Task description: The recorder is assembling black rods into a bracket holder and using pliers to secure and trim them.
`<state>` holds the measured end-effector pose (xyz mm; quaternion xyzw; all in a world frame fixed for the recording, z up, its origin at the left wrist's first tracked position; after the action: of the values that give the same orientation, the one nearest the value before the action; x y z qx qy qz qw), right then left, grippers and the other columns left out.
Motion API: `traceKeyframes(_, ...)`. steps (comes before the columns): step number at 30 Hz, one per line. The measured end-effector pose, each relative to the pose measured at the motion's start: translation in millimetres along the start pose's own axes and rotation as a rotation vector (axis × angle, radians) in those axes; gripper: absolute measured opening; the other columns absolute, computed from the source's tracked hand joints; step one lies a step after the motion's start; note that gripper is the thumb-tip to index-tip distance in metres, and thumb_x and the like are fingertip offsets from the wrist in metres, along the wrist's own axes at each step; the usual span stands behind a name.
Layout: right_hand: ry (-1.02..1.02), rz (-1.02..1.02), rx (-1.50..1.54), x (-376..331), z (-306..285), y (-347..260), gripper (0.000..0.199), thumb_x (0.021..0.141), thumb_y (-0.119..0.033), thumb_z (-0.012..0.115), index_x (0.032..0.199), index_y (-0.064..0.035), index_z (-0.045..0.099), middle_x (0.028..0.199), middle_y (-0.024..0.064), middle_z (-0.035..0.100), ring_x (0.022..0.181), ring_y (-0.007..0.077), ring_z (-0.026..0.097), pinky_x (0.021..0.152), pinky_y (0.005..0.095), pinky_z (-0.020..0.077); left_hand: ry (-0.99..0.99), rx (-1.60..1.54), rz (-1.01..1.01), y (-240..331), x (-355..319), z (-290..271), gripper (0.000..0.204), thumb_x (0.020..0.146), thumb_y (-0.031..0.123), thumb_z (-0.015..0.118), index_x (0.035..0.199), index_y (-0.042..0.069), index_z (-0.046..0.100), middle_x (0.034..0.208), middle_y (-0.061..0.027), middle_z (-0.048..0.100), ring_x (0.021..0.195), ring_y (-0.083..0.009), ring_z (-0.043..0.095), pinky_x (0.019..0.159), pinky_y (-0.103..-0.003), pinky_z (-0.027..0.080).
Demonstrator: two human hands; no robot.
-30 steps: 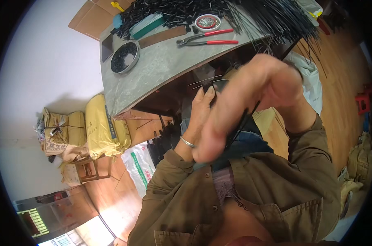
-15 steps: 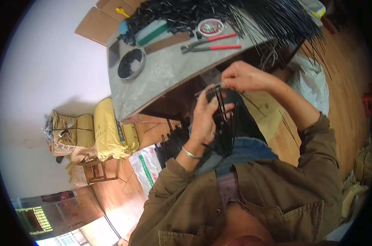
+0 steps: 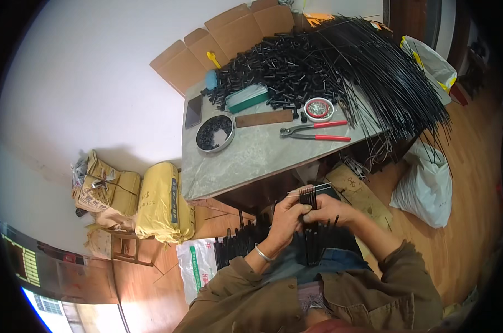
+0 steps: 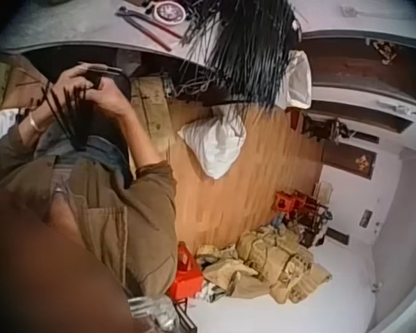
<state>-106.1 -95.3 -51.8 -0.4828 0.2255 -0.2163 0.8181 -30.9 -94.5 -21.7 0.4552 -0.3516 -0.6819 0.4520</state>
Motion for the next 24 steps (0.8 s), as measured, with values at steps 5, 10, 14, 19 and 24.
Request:
traceKeyframes(5, 0.161, -0.168, 0.346, 6.5, 5.9, 11.9, 0.028, 0.091, -0.014, 0.061, 0.111, 0.0059, 0.057, 0.104, 0.0165, 0.064, 0.091, 0.0255, 0.066, 0.082, 0.0375, 0.0562, -0.114, -0.03, -0.155, -13.0, 10.8, -12.3, 0.048, 0.086, 0.003, 0.055, 0.133, 0.004, 0.05, 0.072, 0.0038, 0.053, 0.055, -0.0012, 0.044, 0.044, -0.019, 0.033)
traceKeyframes(10, 0.223, -0.098, 0.517, 5.9, -2.2, 5.9, 0.039, 0.091, -0.017, 0.062, 0.119, 0.0076, 0.05, 0.111, 0.0226, 0.061, 0.098, 0.0355, 0.065, 0.085, 0.0442, 0.0547, -0.298, 0.352, -0.141, 31.9, 40.3, -25.8, 0.066, 0.091, 0.027, 0.061, 0.145, 0.002, 0.031, 0.122, -0.0125, 0.057, 0.099, -0.0151, 0.058, 0.083, -0.026, 0.049)
traceKeyframes(14, 0.227, -0.001, 0.571, 13.6, -14.0, 14.2, 0.042, 0.09, -0.013, 0.062, 0.123, 0.0084, 0.047, 0.115, 0.0266, 0.058, 0.102, 0.0374, 0.063, 0.087, 0.047, 0.0541, -0.179, 0.546, 0.047, 136.4, 133.6, -69.4, 0.046, 0.092, 0.028, 0.057, 0.123, -0.005, 0.053, 0.091, -0.0085, 0.064, 0.067, -0.0138, 0.062, 0.058, -0.025, 0.052)
traceKeyframes(19, 0.291, 0.033, 0.592, 21.0, -38.6, 17.7, 0.039, 0.093, -0.009, 0.056, 0.122, 0.0139, 0.045, 0.114, 0.0288, 0.058, 0.102, 0.038, 0.063, 0.088, 0.0461, 0.0539, 0.146, 0.476, 0.259, 254.0, 278.2, -133.5, 0.023, 0.09, 0.02, 0.058, 0.096, -0.001, 0.067, 0.073, -0.0052, 0.063, 0.057, -0.01, 0.059, 0.05, -0.022, 0.049)
traceKeyframes(24, 0.311, 0.049, 0.635, 21.3, -62.6, 27.3, 0.036, 0.093, -0.005, 0.054, 0.121, 0.0145, 0.044, 0.114, 0.0291, 0.058, 0.101, 0.0393, 0.063, 0.089, 0.0465, 0.0533, 0.561, 1.457, 0.86, 320.7, 362.3, -163.0, 0.02, 0.082, 0.013, 0.06, 0.095, 0.001, 0.07, 0.087, -0.02, 0.068, 0.077, -0.0327, 0.067, 0.071, -0.039, 0.053)
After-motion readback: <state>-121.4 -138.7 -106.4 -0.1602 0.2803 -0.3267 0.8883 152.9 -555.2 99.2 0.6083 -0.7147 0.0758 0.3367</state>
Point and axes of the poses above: each hand's wrist, its own x-axis towards the middle knuckle, its own z-axis out of the palm, y = z × x, the point moved 9 cm from there along x, towards the middle knuckle
